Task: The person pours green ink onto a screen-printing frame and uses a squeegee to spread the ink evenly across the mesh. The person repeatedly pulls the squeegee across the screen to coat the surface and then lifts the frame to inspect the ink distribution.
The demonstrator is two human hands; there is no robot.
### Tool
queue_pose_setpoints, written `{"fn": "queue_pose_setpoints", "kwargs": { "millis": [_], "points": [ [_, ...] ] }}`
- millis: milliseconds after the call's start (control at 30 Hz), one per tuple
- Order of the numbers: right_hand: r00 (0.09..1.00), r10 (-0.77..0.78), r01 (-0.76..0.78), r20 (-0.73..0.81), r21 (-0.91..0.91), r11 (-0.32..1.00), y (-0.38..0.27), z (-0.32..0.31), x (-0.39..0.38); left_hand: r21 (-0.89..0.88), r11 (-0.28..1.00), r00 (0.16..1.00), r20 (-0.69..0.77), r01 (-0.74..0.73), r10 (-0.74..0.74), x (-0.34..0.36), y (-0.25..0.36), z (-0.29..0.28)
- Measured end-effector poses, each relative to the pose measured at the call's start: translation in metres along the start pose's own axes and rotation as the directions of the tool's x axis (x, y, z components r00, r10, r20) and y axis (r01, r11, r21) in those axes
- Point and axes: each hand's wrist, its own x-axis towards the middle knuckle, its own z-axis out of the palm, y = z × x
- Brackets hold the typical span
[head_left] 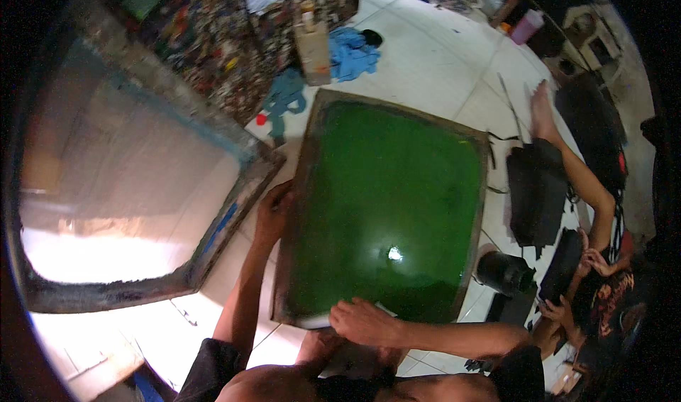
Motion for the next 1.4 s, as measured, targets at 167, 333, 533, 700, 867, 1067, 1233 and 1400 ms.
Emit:
{"fn": "queue_pose_setpoints", "kwargs": {
  "millis": [167,333,533,700,867,1067,1233,1400],
  "points": [
    [0.895,0.382,-0.418,-0.230,-0.136,0.898,0.164,-0.085,-0.037,-0.118,0.988,0.995,0.025,0.097,-0.094,-0.001,0.002,0.002],
    [0.614,0.585,-0.779,-0.529,-0.292,0.554,0.313,-0.169,-0.087,-0.035,0.999,0.997,0.074,0.030,-0.027,-0.003,0.001,-0.001],
    [0.775,0.426,-0.597,-0.467,-0.320,0.736,0.192,-0.048,-0.130,0.123,0.988,0.996,0.016,-0.089,0.088,-0.002,-0.008,-0.004],
    [0.873,0.478,-0.482,-0.099,-0.325,0.813,0.002,0.043,-0.170,0.083,0.993,0.996,0.023,-0.085,0.084,-0.001,-0.010,-0.003],
    [0.849,0.528,-0.528,0.006,0.017,0.849,-0.060,0.062,-0.191,0.017,0.992,0.992,0.032,-0.122,0.122,0.003,-0.011,-0.002],
    [0.656,0.610,-0.529,0.445,0.847,-0.050,0.009,0.034,-0.265,-0.010,0.997,0.997,0.018,-0.080,0.080,-0.002,-0.024,-0.006],
    [0.080,0.996,0.362,0.029,0.930,-0.056,-0.017,-0.004,-0.324,-0.081,0.996,0.997,0.068,-0.034,0.040,-0.001,-0.033,-0.008],
    [-0.475,0.743,0.084,-0.472,0.816,0.572,-0.037,-0.021,-0.324,-0.046,0.995,0.996,0.031,-0.084,0.085,-0.002,-0.033,-0.005]
  ]
}}
